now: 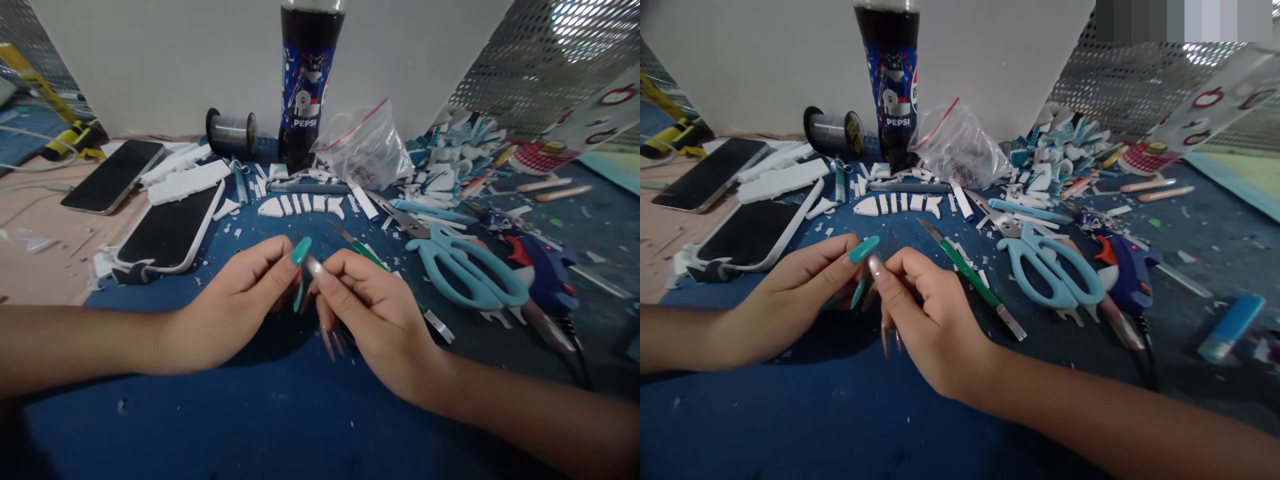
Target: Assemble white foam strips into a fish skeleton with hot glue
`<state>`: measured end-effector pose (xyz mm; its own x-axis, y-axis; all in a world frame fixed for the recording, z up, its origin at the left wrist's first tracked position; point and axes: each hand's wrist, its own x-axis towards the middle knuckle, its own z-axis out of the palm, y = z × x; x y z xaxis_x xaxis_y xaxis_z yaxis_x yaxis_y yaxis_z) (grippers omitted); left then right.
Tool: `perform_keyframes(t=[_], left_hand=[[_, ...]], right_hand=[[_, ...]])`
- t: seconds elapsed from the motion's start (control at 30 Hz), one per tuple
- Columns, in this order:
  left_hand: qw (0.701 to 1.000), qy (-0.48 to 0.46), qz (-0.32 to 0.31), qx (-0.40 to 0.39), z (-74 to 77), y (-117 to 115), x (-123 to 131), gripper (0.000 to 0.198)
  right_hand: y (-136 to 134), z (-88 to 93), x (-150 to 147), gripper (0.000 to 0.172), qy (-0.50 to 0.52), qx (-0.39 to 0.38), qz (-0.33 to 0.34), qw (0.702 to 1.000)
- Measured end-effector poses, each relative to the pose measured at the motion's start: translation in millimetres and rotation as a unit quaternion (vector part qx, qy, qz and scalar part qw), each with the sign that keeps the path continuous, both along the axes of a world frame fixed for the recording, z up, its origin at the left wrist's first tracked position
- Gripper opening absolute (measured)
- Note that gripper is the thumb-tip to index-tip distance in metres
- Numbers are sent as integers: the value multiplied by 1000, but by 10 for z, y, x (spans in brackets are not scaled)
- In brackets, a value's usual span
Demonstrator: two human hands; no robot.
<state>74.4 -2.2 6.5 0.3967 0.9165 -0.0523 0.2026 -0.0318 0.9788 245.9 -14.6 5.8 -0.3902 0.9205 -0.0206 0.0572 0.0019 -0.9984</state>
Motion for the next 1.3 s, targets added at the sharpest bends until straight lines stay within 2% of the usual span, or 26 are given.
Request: perform_keyframes(t=[0.23,0.37,0.5,0.6,0.77,0.83,0.9,0.97,1.1,1.17,1.3], left_hand=[[974,119,22,190,18,-39,-23,25],[941,146,-11,305,60,-60,-47,22],[910,146,-13,388,140,-68,-78,18],[892,156,44,423,171,-56,-87,19],[865,125,217,435,122,54,-81,22],[877,117,213,416,88,104,-89,24],[896,124,181,386,55,120,-102,25],[901,133,154,384,32,98,-112,23],[872,167,97,451,35,17,-111,21],[866,190,74,457,48,-7,-103,22],[862,197,78,460,52,-22,-94,22]], right_hand=[[5,25,0,37,-17,-24,81,996],[11,27,-16,24,8,-84,121,989],[-2,30,-16,28,46,-111,128,984],[-10,34,-13,27,72,-103,117,985],[30,-3,-10,29,119,-71,74,988],[48,-21,-4,35,155,-66,67,983],[56,-27,8,38,192,-68,72,976],[53,-19,26,41,194,-73,83,975],[37,9,47,39,135,-82,89,983],[37,13,35,35,118,-78,83,986],[60,4,-9,39,101,-24,49,993]])
